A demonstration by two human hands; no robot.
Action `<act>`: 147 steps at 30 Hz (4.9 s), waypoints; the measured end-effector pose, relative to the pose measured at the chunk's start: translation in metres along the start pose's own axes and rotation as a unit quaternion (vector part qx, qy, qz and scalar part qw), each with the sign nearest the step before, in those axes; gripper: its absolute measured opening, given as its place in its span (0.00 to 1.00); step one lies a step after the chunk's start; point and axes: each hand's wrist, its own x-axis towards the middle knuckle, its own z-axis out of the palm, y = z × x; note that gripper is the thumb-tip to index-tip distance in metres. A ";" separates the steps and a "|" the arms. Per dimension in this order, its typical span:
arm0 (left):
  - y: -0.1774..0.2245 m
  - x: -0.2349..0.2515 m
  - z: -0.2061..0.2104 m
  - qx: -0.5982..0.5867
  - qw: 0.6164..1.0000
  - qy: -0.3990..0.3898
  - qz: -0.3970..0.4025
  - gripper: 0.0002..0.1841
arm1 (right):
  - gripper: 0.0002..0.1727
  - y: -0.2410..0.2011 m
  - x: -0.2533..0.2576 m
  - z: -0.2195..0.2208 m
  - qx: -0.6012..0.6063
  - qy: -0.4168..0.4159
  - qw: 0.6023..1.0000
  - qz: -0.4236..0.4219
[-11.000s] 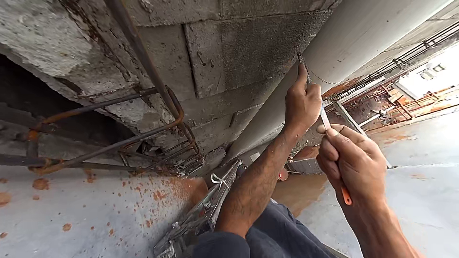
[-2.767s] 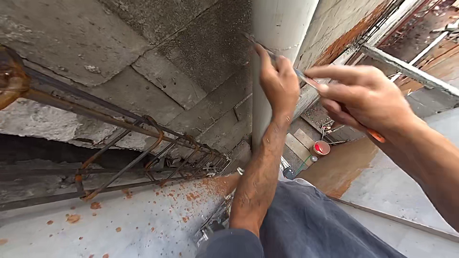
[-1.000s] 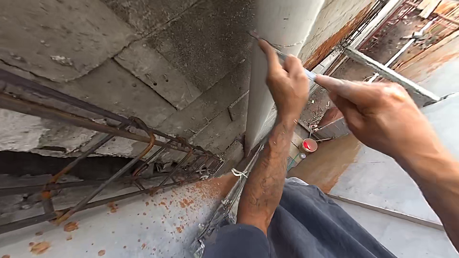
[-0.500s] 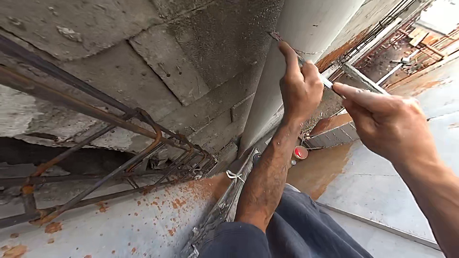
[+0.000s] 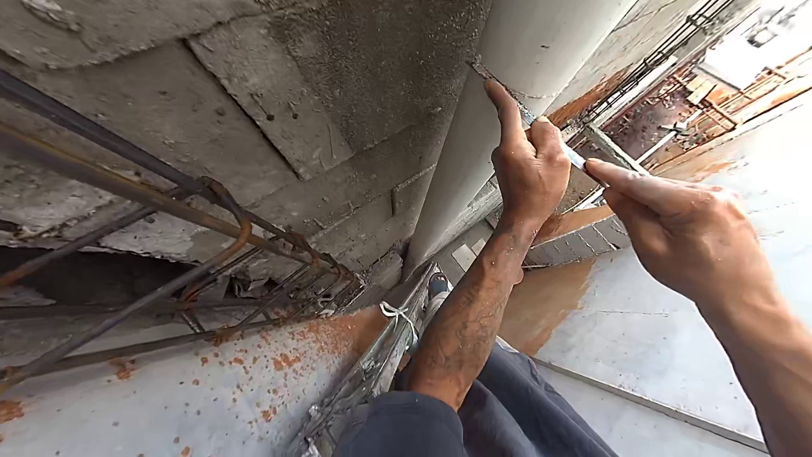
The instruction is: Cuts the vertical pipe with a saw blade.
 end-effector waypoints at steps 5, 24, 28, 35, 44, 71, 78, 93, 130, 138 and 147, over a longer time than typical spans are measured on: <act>0.004 -0.004 0.005 -0.002 0.999 0.035 0.000 0.41 | 0.23 0.003 -0.001 -0.003 0.011 0.018 1.000 -0.012; 0.006 0.055 -0.012 -0.088 0.993 0.076 -0.010 0.40 | 0.22 -0.016 0.044 0.018 0.011 0.002 1.000 -0.027; 0.000 0.052 -0.002 -0.057 0.995 0.079 0.023 0.39 | 0.21 -0.004 0.041 0.020 0.008 0.005 1.000 -0.022; -0.043 0.019 -0.027 0.163 0.966 0.133 0.148 0.38 | 0.21 -0.005 0.038 0.020 0.006 0.011 1.000 -0.012; -0.064 0.128 -0.071 0.039 0.973 -0.186 0.132 0.67 | 0.22 0.002 0.009 0.001 -0.040 0.011 0.999 -0.013; -0.058 0.130 -0.073 0.075 0.966 -0.216 0.119 0.61 | 0.21 0.021 0.005 0.015 0.007 0.030 0.999 -0.018; -0.060 0.130 -0.072 0.073 0.967 -0.210 0.122 0.61 | 0.20 0.013 0.035 0.027 0.018 0.031 0.998 -0.042; -0.064 0.136 -0.073 0.080 0.965 -0.207 0.139 0.59 | 0.18 0.016 0.053 0.020 -0.004 0.027 0.998 -0.059; -0.011 0.036 -0.042 -0.003 0.987 0.115 0.109 0.29 | 0.11 -0.045 0.012 0.036 0.239 -0.017 0.939 0.246; 0.003 0.058 -0.038 0.089 0.985 0.126 0.080 0.23 | 0.15 -0.067 0.016 0.023 0.614 -0.083 0.741 0.259; 0.026 0.076 -0.057 0.119 0.992 0.050 0.018 0.20 | 0.23 -0.118 0.020 0.038 0.716 0.033 0.631 0.297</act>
